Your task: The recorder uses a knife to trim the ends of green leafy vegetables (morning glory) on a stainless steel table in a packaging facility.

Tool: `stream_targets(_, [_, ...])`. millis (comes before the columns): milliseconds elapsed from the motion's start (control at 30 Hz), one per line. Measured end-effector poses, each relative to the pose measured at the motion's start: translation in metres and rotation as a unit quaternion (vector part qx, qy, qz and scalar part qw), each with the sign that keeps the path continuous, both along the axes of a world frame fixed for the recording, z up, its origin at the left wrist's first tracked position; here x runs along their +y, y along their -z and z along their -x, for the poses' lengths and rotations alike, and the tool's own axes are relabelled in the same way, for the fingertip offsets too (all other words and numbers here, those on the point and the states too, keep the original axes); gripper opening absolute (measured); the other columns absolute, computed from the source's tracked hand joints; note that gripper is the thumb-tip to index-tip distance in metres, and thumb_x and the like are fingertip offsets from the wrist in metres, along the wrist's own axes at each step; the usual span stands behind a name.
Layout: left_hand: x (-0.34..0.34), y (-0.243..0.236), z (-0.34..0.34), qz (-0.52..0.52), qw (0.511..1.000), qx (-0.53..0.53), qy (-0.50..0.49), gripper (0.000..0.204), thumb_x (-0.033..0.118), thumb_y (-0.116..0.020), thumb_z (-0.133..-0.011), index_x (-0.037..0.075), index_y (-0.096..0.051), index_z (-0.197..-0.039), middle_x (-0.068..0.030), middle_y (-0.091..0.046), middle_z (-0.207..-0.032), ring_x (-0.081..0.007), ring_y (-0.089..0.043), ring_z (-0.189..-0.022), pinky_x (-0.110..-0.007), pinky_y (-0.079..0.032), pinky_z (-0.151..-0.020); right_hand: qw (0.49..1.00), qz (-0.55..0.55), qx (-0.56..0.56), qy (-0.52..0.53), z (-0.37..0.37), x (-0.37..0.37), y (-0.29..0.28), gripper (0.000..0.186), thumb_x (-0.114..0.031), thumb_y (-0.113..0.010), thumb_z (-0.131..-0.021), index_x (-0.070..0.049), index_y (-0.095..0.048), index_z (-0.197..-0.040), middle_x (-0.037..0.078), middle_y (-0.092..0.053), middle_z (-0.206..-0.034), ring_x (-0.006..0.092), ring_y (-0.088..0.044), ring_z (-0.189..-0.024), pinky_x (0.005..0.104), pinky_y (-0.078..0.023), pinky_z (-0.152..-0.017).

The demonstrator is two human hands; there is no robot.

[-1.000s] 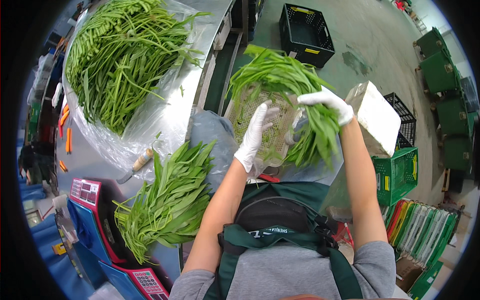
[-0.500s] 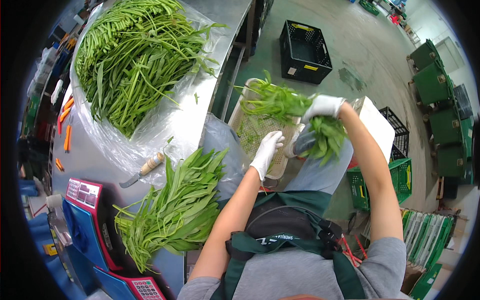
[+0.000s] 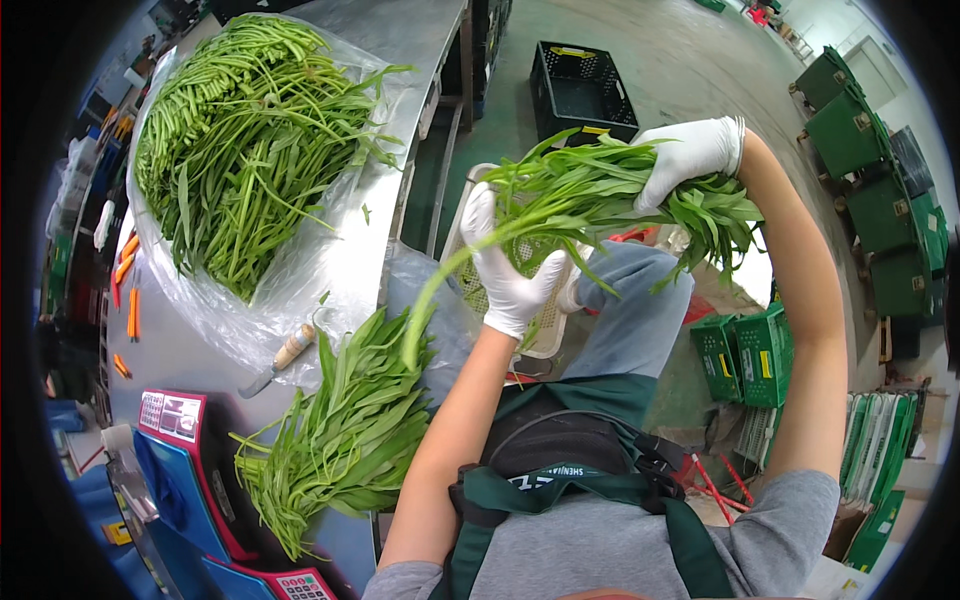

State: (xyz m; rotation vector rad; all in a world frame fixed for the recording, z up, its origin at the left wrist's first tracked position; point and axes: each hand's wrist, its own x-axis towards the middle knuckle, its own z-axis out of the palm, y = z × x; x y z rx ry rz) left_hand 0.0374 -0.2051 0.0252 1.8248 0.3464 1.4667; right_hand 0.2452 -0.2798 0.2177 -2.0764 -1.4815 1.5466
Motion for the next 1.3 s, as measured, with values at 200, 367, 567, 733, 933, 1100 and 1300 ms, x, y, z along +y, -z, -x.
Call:
stream_targets(200, [-0.004,0.007,-0.014,-0.073,0.996,0.036,0.043,0.067,0.011,-0.072,-0.066,0.003,-0.044,-0.127,-0.0183,-0.046,-0.126,-0.0356,-0.046,-0.115,-0.044,-0.036,-0.100,0.998,0.061,-0.003,0.009,0.011,0.005,-0.025,0.036,-0.010,-0.074,-0.072,0.006,-0.061,-0.101,0.006,-0.067,-0.087,0.0088,-0.057,-0.072,0.0253,-0.050,-0.068])
stream_targets(367, [0.023,0.035,-0.008,-0.104,0.983,0.144,0.042,0.056,0.013,-0.071,-0.068,0.005,-0.052,-0.120,-0.0172,-0.053,-0.119,-0.0356,-0.050,-0.106,-0.043,-0.039,-0.094,0.997,-0.005,-0.006,0.072,-0.003,-0.024,-0.079,0.031,-0.009,-0.075,-0.070,0.007,-0.063,-0.094,0.005,-0.067,-0.080,0.0084,-0.056,-0.068,0.0257,-0.049,-0.062])
stream_targets(567, [0.043,0.032,-0.025,0.049,0.997,0.050,-0.018,0.055,0.018,-0.068,-0.077,0.001,-0.047,-0.126,-0.0154,-0.048,-0.125,-0.0361,-0.046,-0.113,-0.042,-0.032,-0.103,0.984,-0.044,-0.138,0.101,-0.011,-0.043,-0.125,0.034,-0.008,-0.075,-0.066,0.008,-0.063,-0.094,0.008,-0.066,-0.077,0.0105,-0.057,-0.064,0.0261,-0.049,-0.060])
stream_targets(733, [0.016,-0.061,-0.018,-0.282,0.957,-0.057,-0.022,0.041,0.029,-0.070,-0.075,0.010,-0.061,-0.110,-0.0116,-0.046,-0.123,-0.0309,-0.040,-0.118,-0.043,-0.029,-0.104,0.992,0.014,-0.113,0.049,-0.016,-0.017,-0.107,0.038,-0.007,-0.075,-0.067,0.008,-0.063,-0.100,0.009,-0.067,-0.082,0.0113,-0.058,-0.066,0.0271,-0.050,-0.061])
stream_targets(933, [0.002,-0.030,-0.061,-0.391,0.895,0.205,0.063,0.012,0.020,-0.062,-0.078,0.010,-0.059,-0.073,-0.0069,-0.057,-0.091,-0.0268,-0.050,-0.090,-0.042,-0.041,-0.077,0.994,0.101,-0.031,-0.008,-0.036,-0.003,-0.105,0.046,-0.017,-0.070,-0.081,0.002,-0.056,-0.120,0.006,-0.065,-0.104,0.0112,-0.057,-0.090,0.0266,-0.049,-0.077])
stream_targets(1100, [0.036,0.114,-0.025,-0.213,0.879,0.421,0.068,0.022,0.021,-0.054,-0.086,0.006,-0.060,-0.071,-0.0133,-0.058,-0.078,-0.0329,-0.055,-0.080,-0.045,-0.044,-0.073,0.983,0.056,-0.089,0.150,-0.028,-0.020,-0.135,0.043,-0.012,-0.069,-0.081,0.004,-0.056,-0.118,0.008,-0.065,-0.106,0.0126,-0.057,-0.093,0.0263,-0.048,-0.079])
stream_targets(1300, [0.047,0.134,-0.030,0.096,0.906,0.345,0.225,0.034,0.032,-0.057,-0.089,0.001,-0.060,-0.102,-0.0167,-0.059,-0.106,-0.0303,-0.056,-0.097,-0.040,-0.045,-0.085,0.981,-0.146,-0.081,0.102,-0.038,-0.029,-0.116,0.044,-0.001,-0.072,-0.065,0.007,-0.061,-0.106,0.009,-0.067,-0.089,0.0129,-0.059,-0.074,0.0285,-0.051,-0.067])
